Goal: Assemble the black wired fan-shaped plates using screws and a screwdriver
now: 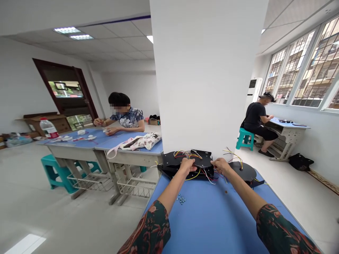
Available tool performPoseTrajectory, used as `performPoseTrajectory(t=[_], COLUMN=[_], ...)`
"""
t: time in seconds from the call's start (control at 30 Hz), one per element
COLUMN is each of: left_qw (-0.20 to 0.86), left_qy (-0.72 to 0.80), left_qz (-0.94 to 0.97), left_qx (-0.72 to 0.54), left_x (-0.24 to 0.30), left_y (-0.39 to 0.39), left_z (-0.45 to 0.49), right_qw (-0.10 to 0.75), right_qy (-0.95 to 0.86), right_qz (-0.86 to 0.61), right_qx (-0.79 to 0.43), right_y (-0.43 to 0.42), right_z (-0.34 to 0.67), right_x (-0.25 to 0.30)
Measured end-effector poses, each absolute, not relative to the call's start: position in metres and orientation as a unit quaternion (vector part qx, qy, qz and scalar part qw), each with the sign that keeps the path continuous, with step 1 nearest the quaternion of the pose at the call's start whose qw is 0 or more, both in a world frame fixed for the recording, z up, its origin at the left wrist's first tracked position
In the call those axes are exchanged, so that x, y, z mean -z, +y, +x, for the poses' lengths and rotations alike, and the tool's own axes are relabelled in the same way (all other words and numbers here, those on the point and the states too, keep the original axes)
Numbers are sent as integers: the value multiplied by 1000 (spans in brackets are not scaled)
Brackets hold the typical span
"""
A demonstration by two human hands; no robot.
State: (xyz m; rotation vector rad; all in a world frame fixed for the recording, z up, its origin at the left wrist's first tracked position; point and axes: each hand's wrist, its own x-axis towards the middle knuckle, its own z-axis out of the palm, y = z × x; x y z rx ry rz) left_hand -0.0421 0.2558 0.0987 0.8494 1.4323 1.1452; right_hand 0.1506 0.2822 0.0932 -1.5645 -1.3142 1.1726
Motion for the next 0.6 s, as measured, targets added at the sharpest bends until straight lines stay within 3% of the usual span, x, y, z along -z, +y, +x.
performPoseTrajectory(t=[0.3, 0.6], left_qw=[550, 548], left_qy=[556, 483], left_qz=[333, 398], left_qx=[-527, -554], left_x=[-111, -153], left_y=[246, 181], left_z=[-37, -30], right_qw=[392, 434], right_qy=[-480, -507], right_qz=[-624, -550], right_qx=[-475, -502], right_y=[270, 199], right_z=[150, 181], right_x=[-100, -146])
